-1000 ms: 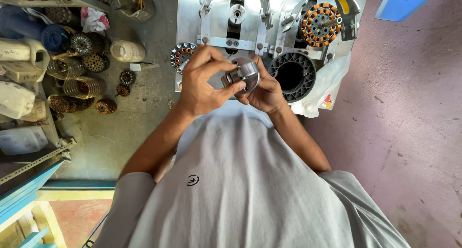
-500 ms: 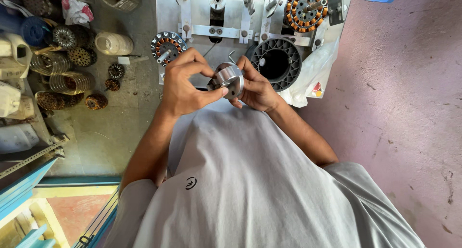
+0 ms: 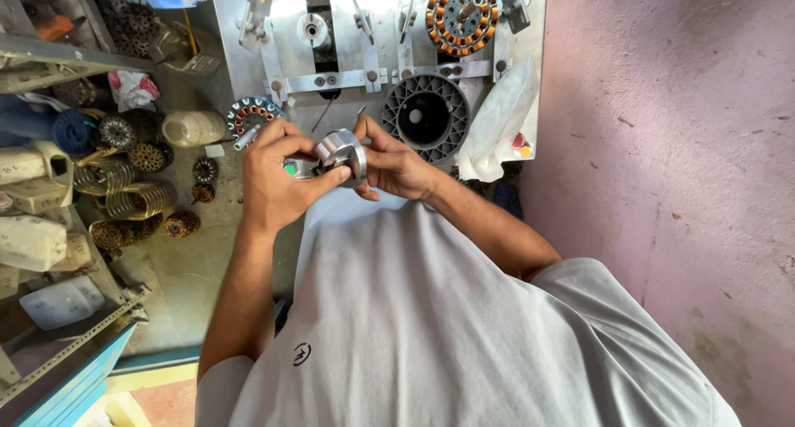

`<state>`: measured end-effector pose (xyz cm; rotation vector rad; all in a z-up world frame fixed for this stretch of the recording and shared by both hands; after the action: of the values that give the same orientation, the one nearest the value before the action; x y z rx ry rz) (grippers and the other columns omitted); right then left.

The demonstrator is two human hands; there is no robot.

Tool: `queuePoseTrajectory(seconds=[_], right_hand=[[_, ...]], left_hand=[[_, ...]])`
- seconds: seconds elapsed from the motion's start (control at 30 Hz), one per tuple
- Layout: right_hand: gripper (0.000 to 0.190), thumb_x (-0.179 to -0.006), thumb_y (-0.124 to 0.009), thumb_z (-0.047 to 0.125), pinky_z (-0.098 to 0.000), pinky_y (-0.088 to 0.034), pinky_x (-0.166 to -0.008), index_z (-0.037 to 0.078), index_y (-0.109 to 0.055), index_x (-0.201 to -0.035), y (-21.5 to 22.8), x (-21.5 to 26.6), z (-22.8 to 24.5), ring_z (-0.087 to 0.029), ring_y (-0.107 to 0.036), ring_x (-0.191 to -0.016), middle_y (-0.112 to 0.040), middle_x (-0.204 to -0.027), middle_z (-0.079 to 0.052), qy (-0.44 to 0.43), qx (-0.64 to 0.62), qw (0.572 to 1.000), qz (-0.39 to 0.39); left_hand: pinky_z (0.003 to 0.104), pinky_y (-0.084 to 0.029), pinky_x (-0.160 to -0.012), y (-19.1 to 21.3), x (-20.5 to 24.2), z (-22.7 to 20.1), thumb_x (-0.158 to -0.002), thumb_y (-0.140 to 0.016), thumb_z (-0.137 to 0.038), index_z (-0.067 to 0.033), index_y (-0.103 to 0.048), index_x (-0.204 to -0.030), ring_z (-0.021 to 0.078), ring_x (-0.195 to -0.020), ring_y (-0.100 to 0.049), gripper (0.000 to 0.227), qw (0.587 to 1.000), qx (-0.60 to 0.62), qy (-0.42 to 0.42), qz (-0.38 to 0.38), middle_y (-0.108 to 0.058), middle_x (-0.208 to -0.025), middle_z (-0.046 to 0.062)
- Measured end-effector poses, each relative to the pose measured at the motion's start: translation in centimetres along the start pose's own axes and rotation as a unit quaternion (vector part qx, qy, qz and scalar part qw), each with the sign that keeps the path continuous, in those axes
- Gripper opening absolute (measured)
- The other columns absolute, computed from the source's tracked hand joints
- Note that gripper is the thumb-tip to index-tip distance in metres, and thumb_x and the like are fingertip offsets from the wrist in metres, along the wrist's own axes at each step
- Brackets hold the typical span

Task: The person assembles a small motor component by hand, inserting a white plastic piece into a metal housing and tightening it. They repeatedly place the assembly into a machine fixture, press down to secure it, and remove it to continue adjustments.

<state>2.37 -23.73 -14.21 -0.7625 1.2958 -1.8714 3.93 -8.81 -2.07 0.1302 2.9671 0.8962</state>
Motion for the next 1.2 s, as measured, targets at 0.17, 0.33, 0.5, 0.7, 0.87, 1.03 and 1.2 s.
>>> queuePoseTrajectory(seconds=[0.17, 0.33, 0.5, 0.7, 0.87, 1.03, 1.2], right_hand=[[0.014, -0.113, -0.049, 0.021, -0.0327, -0.048, -0.058, 0.014, -0.038, -0.118, 1.2, 0.9, 0.2, -0.021, -0.063, -0.077, -0.063, -0.113, -0.014, -0.023, 0.006, 1.000, -0.001], [0.013, -0.113, -0.048, 0.021, -0.0326, -0.048, -0.058, 0.014, -0.039, -0.119, 1.6, 0.0, -0.4, -0.020, -0.064, -0.077, -0.060, -0.107, -0.010, -0.018, -0.022, 1.000, -0.005], [0.010, -0.116, -0.044, 0.022, -0.0332, -0.051, -0.056, 0.014, -0.042, -0.121, 2.4, -1.9, -1.3, -0.019, -0.063, -0.070, -0.059, -0.092, -0.009, -0.072, 0.105, 0.985, -0.115], [0.042, -0.100, -0.063, 0.010, -0.0390, -0.055, -0.074, -0.001, -0.045, -0.136, 4.7, -2.4, -1.4, -0.030, -0.067, -0.086, -0.064, -0.099, -0.016, 0.006, 0.661, 0.719, -0.214], [0.054, -0.077, -0.061, -0.007, -0.0491, -0.049, -0.090, -0.009, -0.046, -0.129, 8.3, -4.1, -4.0, -0.047, -0.055, -0.110, -0.050, -0.120, -0.029, 0.043, 0.817, 0.504, -0.278], [0.032, -0.081, -0.056, -0.011, -0.0521, -0.048, -0.090, -0.004, -0.051, -0.111, 13.9, -5.2, -3.8, -0.046, -0.056, -0.105, -0.050, -0.114, -0.027, 0.042, 0.833, 0.422, -0.356], [0.016, -0.084, -0.060, -0.005, -0.0527, -0.047, -0.085, -0.001, -0.053, -0.097, 15.7, -5.3, -4.1, -0.044, -0.054, -0.099, -0.054, -0.105, -0.024, 0.071, 0.826, 0.375, -0.414]], left_hand=[[0.031, -0.057, -0.075, -1.8, 0.6, 1.1, -0.070, -0.093, -0.017, -0.0022, -0.072, -0.090, 0.0168, -0.087, -0.068, 0.032, 0.998, 0.059, 0.007, -0.016, -0.064, -0.100, 0.006], [0.031, -0.059, -0.088, -5.4, 1.7, 4.1, -0.080, -0.092, -0.017, -0.0011, -0.050, -0.139, 0.0165, -0.102, -0.067, 0.074, 0.946, 0.314, 0.067, 0.041, -0.063, -0.117, 0.008], [0.031, -0.063, -0.081, -5.7, 2.1, 7.3, -0.074, -0.097, -0.020, -0.0025, -0.043, -0.127, 0.0152, -0.095, -0.071, 0.078, 0.968, 0.218, 0.111, -0.055, -0.067, -0.108, 0.009], [0.036, -0.058, -0.086, -3.4, 2.8, 12.1, -0.065, -0.094, -0.016, -0.0051, -0.055, -0.132, 0.0226, -0.100, -0.069, 0.078, 0.984, 0.075, 0.103, -0.121, -0.068, -0.113, 0.013], [0.042, -0.057, -0.085, -5.2, 1.3, 16.1, -0.064, -0.090, -0.017, -0.0096, -0.065, -0.118, 0.0343, -0.098, -0.069, 0.060, 0.993, -0.062, 0.097, -0.014, -0.066, -0.108, 0.014], [0.050, -0.054, -0.083, -9.4, -0.2, 19.3, -0.059, -0.087, -0.012, -0.0105, -0.064, -0.110, 0.0416, -0.099, -0.064, 0.057, 0.991, -0.086, 0.076, 0.066, -0.060, -0.111, 0.016], [0.052, -0.055, -0.082, -12.8, -1.9, 21.3, -0.063, -0.076, -0.002, -0.0135, -0.063, -0.114, 0.0401, -0.115, -0.055, 0.054, 0.982, -0.130, 0.017, 0.134, -0.057, -0.116, 0.014]])
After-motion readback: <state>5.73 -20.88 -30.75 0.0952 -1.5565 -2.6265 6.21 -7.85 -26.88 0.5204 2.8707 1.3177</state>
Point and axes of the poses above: each hand's wrist, its own x-axis away from the middle knuckle, its own y-axis out of the back of the hand, z = x × y, the point moved 7 cm from there along -x, towards the middle knuckle
